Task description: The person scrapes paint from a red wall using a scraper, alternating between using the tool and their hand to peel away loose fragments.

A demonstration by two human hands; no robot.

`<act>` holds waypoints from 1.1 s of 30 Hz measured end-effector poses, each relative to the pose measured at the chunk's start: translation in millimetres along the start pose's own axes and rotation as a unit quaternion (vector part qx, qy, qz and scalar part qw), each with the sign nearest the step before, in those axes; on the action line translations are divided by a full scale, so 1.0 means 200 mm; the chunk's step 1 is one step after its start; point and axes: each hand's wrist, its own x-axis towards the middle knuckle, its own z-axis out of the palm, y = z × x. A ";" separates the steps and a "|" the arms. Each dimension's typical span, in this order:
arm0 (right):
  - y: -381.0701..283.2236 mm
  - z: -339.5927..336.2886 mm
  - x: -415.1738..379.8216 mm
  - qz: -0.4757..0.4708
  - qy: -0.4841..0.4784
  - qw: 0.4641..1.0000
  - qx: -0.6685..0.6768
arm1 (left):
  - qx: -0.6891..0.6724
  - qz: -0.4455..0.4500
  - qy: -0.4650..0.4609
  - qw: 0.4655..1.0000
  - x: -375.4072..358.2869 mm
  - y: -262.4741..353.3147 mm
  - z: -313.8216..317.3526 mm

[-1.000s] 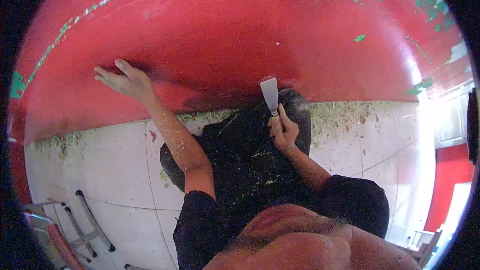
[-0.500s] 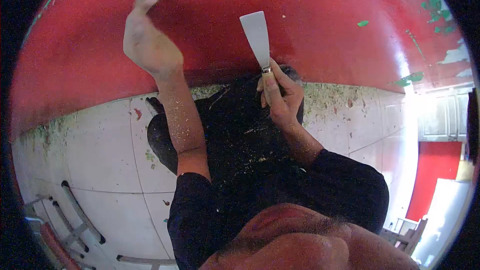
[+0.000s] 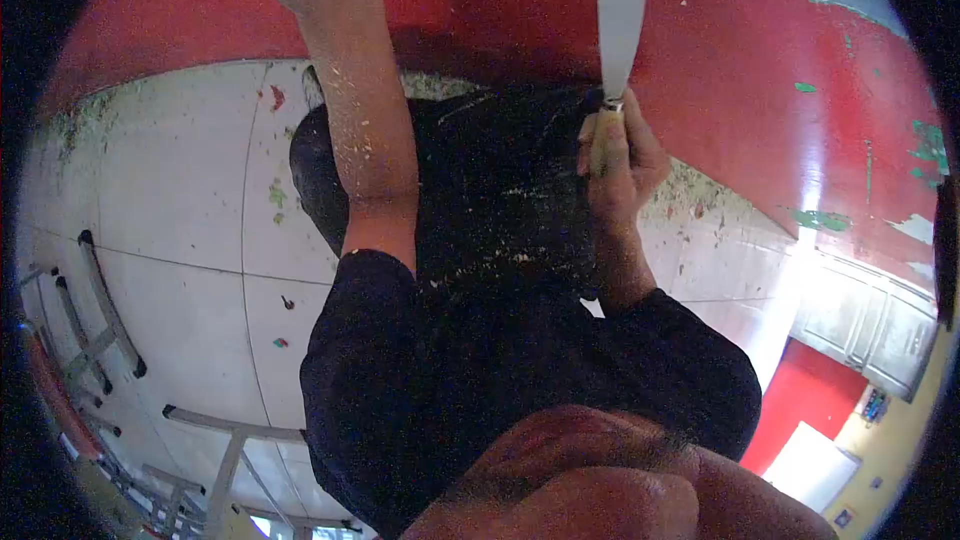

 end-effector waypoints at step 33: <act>0.45 -0.98 -0.52 0.113 -0.225 0.900 -0.357 | 0.554 -0.220 -0.221 0.772 -0.45 -0.73 0.49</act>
